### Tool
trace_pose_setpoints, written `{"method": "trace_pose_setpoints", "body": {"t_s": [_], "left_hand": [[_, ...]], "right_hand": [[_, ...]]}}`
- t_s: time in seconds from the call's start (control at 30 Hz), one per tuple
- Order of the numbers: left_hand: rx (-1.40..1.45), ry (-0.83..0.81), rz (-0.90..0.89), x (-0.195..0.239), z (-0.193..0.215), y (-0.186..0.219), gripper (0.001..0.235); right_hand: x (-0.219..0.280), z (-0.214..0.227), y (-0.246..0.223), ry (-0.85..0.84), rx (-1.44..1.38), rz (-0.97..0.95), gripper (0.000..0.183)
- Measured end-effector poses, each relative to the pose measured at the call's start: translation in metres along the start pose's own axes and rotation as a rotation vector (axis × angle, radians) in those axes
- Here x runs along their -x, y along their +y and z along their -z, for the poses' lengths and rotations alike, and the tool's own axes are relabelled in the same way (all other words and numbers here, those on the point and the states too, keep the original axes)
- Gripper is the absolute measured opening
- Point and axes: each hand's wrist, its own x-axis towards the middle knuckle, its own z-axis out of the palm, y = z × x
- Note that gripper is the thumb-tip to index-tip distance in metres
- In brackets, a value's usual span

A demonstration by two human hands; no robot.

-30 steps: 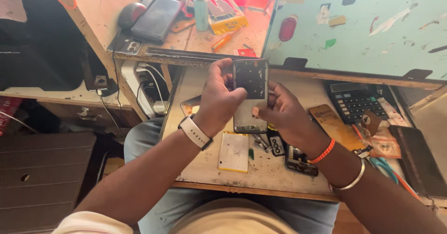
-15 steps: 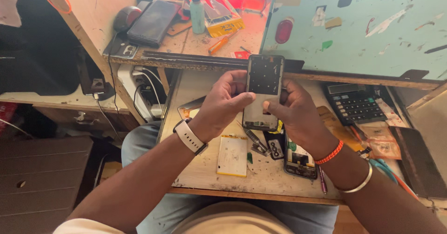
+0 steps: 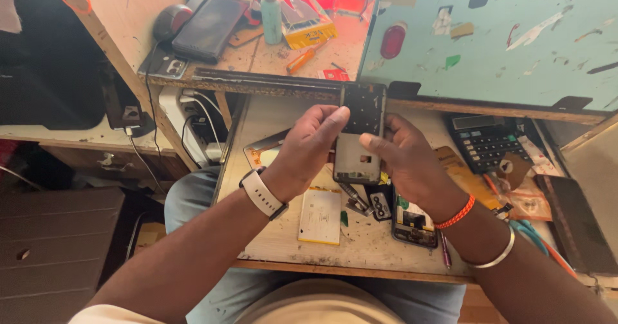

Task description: The person applies adhesive to a smartphone chassis, then handles and repositions the internal motherboard and battery. They repeatedly pick up, inspect, and place down the phone components on a cluttered workbench.

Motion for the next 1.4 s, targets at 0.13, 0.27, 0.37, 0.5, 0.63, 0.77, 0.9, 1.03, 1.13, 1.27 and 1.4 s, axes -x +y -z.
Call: {"method": "trace_pose_setpoints", "body": {"t_s": [0.13, 0.27, 0.37, 0.5, 0.63, 0.77, 0.9, 1.03, 1.13, 1.27, 1.4], "left_hand": [[0.096, 0.097, 0.133, -0.006, 0.001, 0.004, 0.049], [0.250, -0.072, 0.187, -0.005, 0.007, 0.016, 0.047], [0.240, 0.067, 0.261, -0.006, 0.005, 0.024, 0.043], [0.137, 0.090, 0.207, -0.009, 0.004, 0.025, 0.047], [-0.103, 0.277, 0.154, -0.010, 0.011, 0.020, 0.052], [-0.183, 0.280, -0.040, -0.015, 0.023, 0.017, 0.054], [-0.084, 0.261, -0.040, -0.019, 0.027, 0.018, 0.053], [-0.169, 0.294, -0.041, -0.017, 0.028, 0.019, 0.054], [-0.210, 0.286, -0.058, -0.017, 0.026, 0.015, 0.054], [-0.240, 0.287, -0.009, -0.016, 0.025, 0.016, 0.055], [-0.341, 0.255, 0.001, -0.014, 0.024, 0.020, 0.061]], "right_hand": [[0.000, 0.002, -0.004, -0.179, -0.097, -0.061, 0.049], [0.004, 0.004, -0.008, -0.303, -0.068, -0.098, 0.059], [0.006, 0.004, -0.009, -0.349, -0.075, -0.097, 0.065], [0.002, 0.008, -0.009, -0.060, -0.022, -0.162, 0.077], [-0.001, 0.010, -0.013, 0.152, 0.438, 0.099, 0.058], [0.010, -0.002, -0.023, 0.039, 1.033, 0.093, 0.042], [0.026, -0.025, -0.029, -0.143, 1.166, 0.141, 0.049], [0.031, -0.050, -0.020, -0.155, 1.245, 0.097, 0.039], [0.032, -0.052, -0.013, -0.147, 1.286, 0.104, 0.029], [0.032, -0.049, -0.008, -0.122, 1.315, 0.279, 0.016], [0.029, -0.045, -0.009, -0.027, 1.411, 0.058, 0.015]]}}
